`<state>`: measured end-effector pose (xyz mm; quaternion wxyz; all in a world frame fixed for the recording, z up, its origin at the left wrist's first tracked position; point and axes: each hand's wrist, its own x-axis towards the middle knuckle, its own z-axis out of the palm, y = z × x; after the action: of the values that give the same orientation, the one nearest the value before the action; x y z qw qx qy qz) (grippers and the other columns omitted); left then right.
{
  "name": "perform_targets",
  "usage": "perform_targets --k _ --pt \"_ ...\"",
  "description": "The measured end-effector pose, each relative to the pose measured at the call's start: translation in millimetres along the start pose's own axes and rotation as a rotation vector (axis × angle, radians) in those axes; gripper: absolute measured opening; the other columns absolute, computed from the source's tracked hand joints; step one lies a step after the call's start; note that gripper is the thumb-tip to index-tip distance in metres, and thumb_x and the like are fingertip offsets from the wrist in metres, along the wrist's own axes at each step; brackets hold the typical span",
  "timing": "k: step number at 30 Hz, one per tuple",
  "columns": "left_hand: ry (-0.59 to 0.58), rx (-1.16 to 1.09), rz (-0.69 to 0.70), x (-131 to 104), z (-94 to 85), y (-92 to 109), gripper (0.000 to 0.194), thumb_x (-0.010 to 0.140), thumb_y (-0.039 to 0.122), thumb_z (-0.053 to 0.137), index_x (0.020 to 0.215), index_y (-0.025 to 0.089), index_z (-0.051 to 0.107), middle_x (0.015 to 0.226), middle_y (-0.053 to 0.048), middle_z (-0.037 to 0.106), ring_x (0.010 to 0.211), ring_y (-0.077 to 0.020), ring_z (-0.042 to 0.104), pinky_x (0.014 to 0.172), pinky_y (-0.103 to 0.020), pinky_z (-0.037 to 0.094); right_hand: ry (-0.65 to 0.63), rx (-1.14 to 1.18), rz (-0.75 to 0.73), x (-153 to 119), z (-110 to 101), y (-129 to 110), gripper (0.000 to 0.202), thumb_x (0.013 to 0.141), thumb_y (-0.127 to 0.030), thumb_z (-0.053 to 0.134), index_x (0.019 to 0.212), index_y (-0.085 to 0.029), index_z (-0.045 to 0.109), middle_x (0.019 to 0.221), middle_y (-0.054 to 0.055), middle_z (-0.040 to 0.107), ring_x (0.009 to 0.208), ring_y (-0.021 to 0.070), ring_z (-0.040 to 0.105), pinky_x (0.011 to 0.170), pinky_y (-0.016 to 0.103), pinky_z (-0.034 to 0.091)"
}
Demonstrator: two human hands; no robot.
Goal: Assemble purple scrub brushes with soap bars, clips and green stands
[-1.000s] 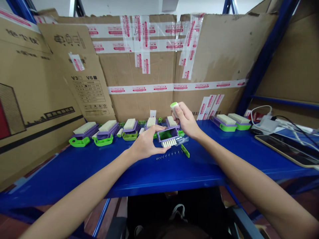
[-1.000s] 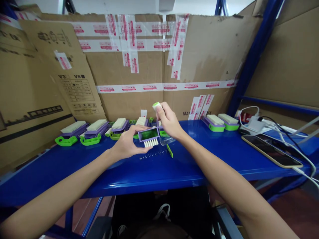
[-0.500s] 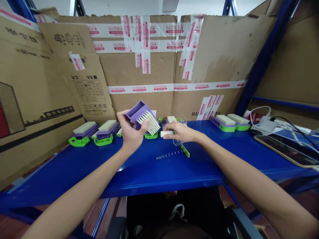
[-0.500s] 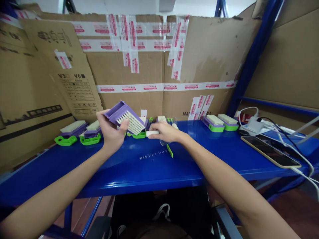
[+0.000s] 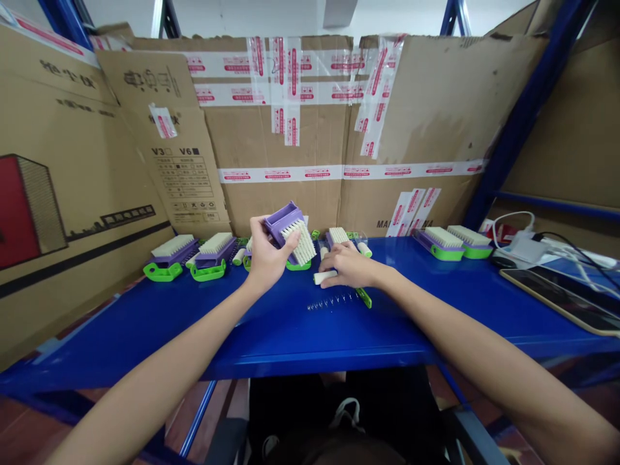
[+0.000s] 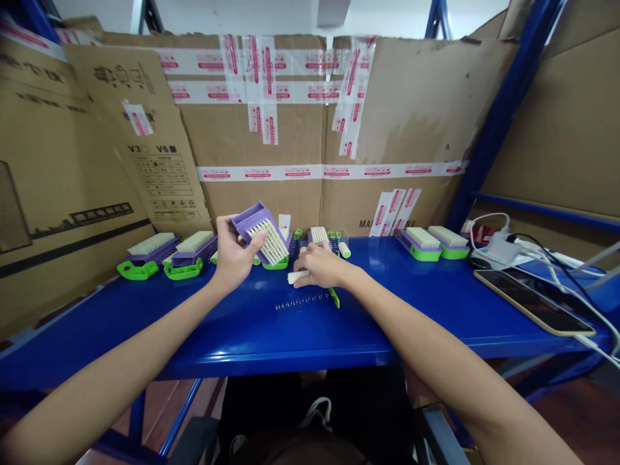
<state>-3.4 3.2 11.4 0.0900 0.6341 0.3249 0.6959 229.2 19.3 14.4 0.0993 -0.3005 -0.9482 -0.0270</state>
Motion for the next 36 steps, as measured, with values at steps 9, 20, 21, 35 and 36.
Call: perform_targets --k 9,20,21,35,36 --pt "0.058 0.002 -0.040 4.1 -3.9 -7.9 0.059 0.087 0.061 0.083 0.115 0.024 0.047 0.107 -0.005 0.067 0.097 -0.0207 0.071 0.087 -0.036 0.061 -0.052 0.464 -0.041 -8.8 -23.6 -3.0 0.032 0.088 -0.049 0.086 0.090 -0.020 0.073 0.076 -0.003 0.065 0.071 0.0147 0.058 0.073 0.031 0.037" --pt "0.056 -0.039 -0.075 4.9 -2.5 -7.3 0.060 0.089 0.069 0.076 0.117 0.023 0.050 0.110 -0.007 0.070 0.100 -0.0228 0.072 0.090 -0.037 0.061 -0.297 0.451 -0.107 -4.1 -15.3 -20.0 0.031 0.086 -0.046 0.089 0.086 -0.019 0.074 0.068 -0.008 0.058 0.062 0.0095 0.053 0.069 0.027 0.036" --pt "0.060 -0.035 -0.075 5.0 -2.9 -7.5 0.059 0.089 0.069 0.075 0.116 0.023 0.050 0.109 -0.007 0.070 0.099 -0.0227 0.071 0.090 -0.037 0.061 -0.308 0.470 -0.108 -4.2 -14.8 -20.1 0.031 0.086 -0.045 0.089 0.085 -0.018 0.073 0.068 -0.008 0.057 0.062 0.0094 0.052 0.067 0.027 0.036" --pt "-0.219 0.024 0.015 -10.4 -4.4 20.1 0.046 0.088 0.051 0.077 0.115 0.023 0.053 0.099 -0.004 0.069 0.084 -0.0191 0.070 0.071 -0.030 0.058 0.423 1.392 0.040 -17.4 -55.7 2.3 0.039 0.097 -0.065 0.065 0.103 -0.027 0.057 0.100 0.006 0.067 0.088 0.0220 0.063 0.083 0.040 0.057" --pt "-0.226 0.016 0.014 -11.1 -4.4 21.6 0.046 0.087 0.051 0.077 0.114 0.023 0.053 0.097 -0.003 0.069 0.083 -0.0190 0.070 0.070 -0.030 0.059 0.471 1.403 0.078 -15.5 -54.1 2.8 0.039 0.098 -0.065 0.064 0.104 -0.028 0.056 0.096 0.006 0.066 0.091 0.0232 0.065 0.086 0.041 0.058"
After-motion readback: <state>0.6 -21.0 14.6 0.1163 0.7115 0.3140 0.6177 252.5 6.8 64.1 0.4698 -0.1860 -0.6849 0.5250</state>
